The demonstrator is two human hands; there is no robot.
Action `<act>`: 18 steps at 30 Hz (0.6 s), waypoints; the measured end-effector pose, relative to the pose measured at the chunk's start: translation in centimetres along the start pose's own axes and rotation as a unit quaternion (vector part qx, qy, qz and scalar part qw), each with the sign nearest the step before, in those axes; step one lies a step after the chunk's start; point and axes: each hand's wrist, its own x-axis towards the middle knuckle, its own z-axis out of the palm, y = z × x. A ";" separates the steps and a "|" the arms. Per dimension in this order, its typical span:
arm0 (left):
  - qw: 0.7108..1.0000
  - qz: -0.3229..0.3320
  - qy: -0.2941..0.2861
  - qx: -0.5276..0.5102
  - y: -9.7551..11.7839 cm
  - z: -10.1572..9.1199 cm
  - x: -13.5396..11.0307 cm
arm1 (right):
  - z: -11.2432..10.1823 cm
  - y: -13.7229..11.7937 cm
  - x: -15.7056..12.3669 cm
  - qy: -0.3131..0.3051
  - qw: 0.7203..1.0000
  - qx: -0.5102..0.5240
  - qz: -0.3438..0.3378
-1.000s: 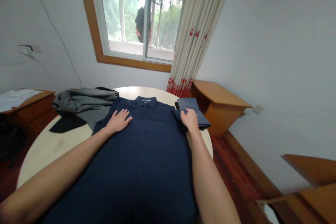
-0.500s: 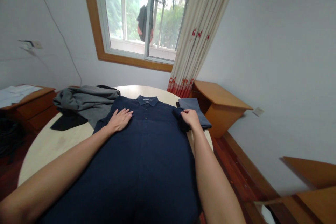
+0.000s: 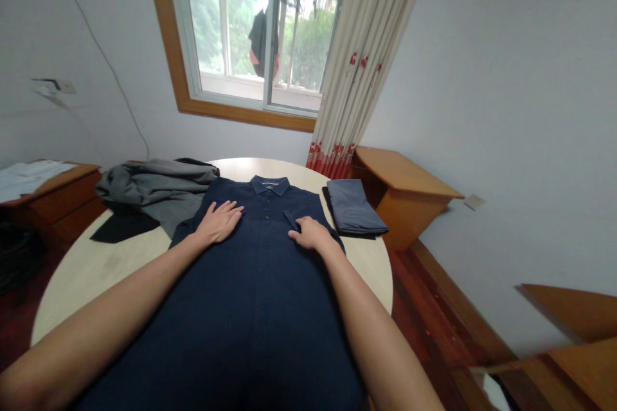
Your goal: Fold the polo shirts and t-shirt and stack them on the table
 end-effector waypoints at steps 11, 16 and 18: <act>1.000 -0.002 -0.008 0.012 0.4 -0.2 -0.1 | 0.9 0.1 4.5 0.078 0.991 -0.041 0.096; 1.000 -0.003 -0.009 0.011 0.3 0.0 0.0 | 2.4 2.2 7.8 0.052 0.987 -0.029 0.149; 1.000 -0.003 -0.013 0.013 0.1 0.3 0.2 | 2.9 2.9 8.5 0.049 0.986 -0.021 0.155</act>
